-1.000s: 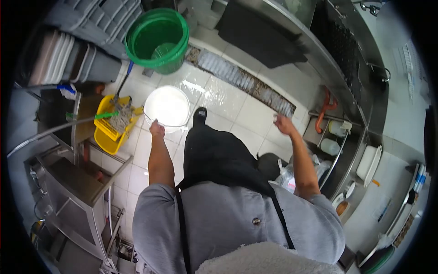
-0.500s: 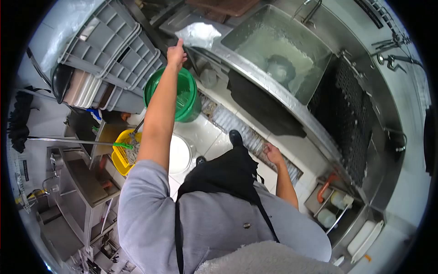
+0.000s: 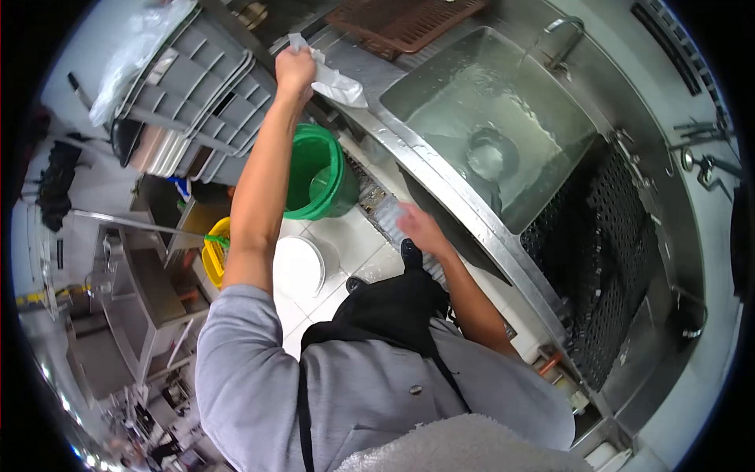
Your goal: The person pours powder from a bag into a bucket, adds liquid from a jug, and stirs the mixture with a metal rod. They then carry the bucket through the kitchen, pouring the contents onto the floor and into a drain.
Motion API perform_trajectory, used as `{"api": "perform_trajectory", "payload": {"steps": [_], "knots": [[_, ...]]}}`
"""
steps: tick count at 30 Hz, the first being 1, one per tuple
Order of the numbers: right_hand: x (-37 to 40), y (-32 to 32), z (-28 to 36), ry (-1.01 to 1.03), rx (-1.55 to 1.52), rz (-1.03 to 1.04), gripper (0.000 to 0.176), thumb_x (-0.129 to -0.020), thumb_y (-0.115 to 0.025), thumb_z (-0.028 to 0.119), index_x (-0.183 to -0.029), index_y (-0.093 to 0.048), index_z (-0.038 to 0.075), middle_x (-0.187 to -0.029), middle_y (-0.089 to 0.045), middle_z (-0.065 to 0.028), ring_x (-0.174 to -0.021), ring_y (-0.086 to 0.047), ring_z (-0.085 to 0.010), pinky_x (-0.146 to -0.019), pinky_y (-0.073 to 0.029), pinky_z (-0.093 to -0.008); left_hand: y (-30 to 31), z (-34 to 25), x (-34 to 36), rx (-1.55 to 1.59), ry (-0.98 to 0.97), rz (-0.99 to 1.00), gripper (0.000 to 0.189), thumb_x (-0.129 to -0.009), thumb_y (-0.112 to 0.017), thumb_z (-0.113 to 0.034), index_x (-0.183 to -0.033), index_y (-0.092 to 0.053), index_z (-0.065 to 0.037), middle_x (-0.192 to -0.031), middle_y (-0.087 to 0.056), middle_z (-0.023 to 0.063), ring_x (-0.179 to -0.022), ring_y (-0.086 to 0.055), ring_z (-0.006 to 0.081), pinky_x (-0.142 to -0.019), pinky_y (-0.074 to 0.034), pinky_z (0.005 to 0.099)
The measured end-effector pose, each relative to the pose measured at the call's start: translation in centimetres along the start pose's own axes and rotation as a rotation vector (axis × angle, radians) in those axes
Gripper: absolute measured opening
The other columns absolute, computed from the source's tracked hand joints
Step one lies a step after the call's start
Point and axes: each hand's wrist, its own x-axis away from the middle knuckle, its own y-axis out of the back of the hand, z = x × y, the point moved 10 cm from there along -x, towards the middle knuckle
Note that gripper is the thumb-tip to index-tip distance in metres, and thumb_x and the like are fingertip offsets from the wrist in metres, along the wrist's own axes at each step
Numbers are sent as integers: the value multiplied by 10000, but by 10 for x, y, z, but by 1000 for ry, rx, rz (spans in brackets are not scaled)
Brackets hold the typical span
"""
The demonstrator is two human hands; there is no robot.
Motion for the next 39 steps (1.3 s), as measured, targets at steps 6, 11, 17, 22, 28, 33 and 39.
{"api": "perform_trajectory", "payload": {"steps": [6, 11, 17, 22, 28, 33, 39], "knots": [[-112, -102, 81, 272, -557, 87, 863, -724, -649, 146, -1335, -39, 130, -1285, -303, -126, -1050, -436, -241, -816, -424, -340, 101, -8, 114, 774, 167, -15, 74, -804, -451, -67, -773, -504, -27, -704, -526, 55, -563, -481, 142, -533, -420, 292], [-91, -279, 32, -303, -1159, 500, 493, -876, -355, 296, -1301, -244, 72, -1310, -305, -118, -1166, -325, -264, -992, -235, -396, 217, -5, 225, 159, -262, -626, 439, -572, -486, 39, -997, -486, -69, -902, -508, 130, -899, -504, 246, -755, -418, 344], [-38, -321, 113, -59, -1251, 742, 728, -689, -637, 413, -1268, -312, 113, -1298, -329, -78, -1202, -287, -287, -979, -216, -509, 294, 67, 280, 216, 222, -398, 233, -669, -405, 37, -837, -564, 14, -713, -582, 164, -718, -585, 281, -646, -453, 355], [-26, -379, 92, -369, -1333, 858, 674, -711, -616, 307, -1270, -308, 89, -1295, -335, -86, -1222, -262, -290, -983, -166, -556, 330, 140, 305, -158, 202, -164, 652, -556, -710, -453, -890, -534, 78, -893, -563, 244, -854, -555, 346, -729, -444, 367], [-64, -394, -34, -475, -993, 555, 568, -727, -540, 60, -1250, -319, 61, -1217, -413, -116, -1139, -379, -250, -982, -261, -429, 365, 245, 337, -712, 164, -470, 113, -722, -563, -147, -795, -593, -67, -735, -552, 138, -700, -542, 296, -614, -431, 387], [-72, -432, -105, -473, -658, 381, 533, -740, -545, 43, -1231, -337, 36, -1186, -436, -103, -1094, -418, -222, -929, -321, -356, 344, 466, 363, -20, 402, -507, 187, -851, -471, -202, -819, -538, -31, -666, -537, 167, -621, -515, 335, -563, -410, 353], [-93, -485, -200, -350, -298, 275, 478, -763, -553, 78, -1200, -370, 13, -1144, -477, -93, -1036, -450, -195, -883, -341, -289, 306, 651, 404, -249, 761, -414, 193, -866, -415, -303, -875, -503, -132, -646, -550, 202, -652, -527, 402, -592, -401, 467]]}}
